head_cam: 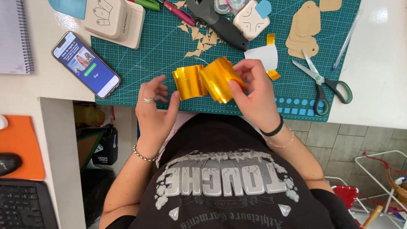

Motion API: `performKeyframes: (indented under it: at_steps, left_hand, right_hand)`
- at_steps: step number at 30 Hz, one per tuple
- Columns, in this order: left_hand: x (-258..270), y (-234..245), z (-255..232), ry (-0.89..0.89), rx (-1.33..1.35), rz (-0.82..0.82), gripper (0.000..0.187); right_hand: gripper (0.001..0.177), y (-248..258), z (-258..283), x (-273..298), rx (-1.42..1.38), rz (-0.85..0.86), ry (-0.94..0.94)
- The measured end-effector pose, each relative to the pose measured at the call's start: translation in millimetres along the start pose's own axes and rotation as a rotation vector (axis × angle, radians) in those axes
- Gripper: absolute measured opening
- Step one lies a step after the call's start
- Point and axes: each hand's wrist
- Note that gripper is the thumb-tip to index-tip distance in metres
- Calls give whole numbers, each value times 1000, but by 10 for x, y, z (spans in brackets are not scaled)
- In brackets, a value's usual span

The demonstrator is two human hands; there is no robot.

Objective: Cutting a strip of paper with scissors and using a decorative hole puncher on gold foil pieces.

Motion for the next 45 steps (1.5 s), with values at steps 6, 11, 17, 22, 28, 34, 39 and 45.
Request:
performKeyframes:
  at_steps: [6, 11, 17, 22, 28, 34, 39, 45]
  left_hand:
    - [-147, 42, -274, 229, 107, 96, 60]
    - [-348, -1, -248, 291, 74, 171, 71]
    - [-254, -146, -20, 113, 252, 147, 54]
    - [-138, -219, 112, -38, 395, 144, 42]
    - [-250, -328, 40, -36, 373, 194, 40]
    - [-351, -322, -107, -110, 341, 297, 25]
    - [-309, -307, -80, 31, 496, 346, 19]
    - [-267, -414, -222, 478, 1152, 373, 40]
  right_hand:
    - [33, -420, -52, -123, 240, 69, 75]
    - [22, -520, -117, -85, 316, 122, 149]
    - [12, -523, -202, -40, 298, 20, 339]
    - [21, -412, -258, 10, 354, -26, 462]
    - [25, 119, -331, -7, 566, -214, 460]
    - [44, 323, -380, -83, 892, -302, 312]
    - [40, 417, -220, -57, 751, -335, 329]
    - [49, 422, 57, 46, 502, -274, 463]
Point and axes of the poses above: each hand's wrist, its own x-axis away from the middle knuckle, its own y-axis out of the back of the hand, z = x × y, and after that the axes turned 1 degree about -x, right-handed
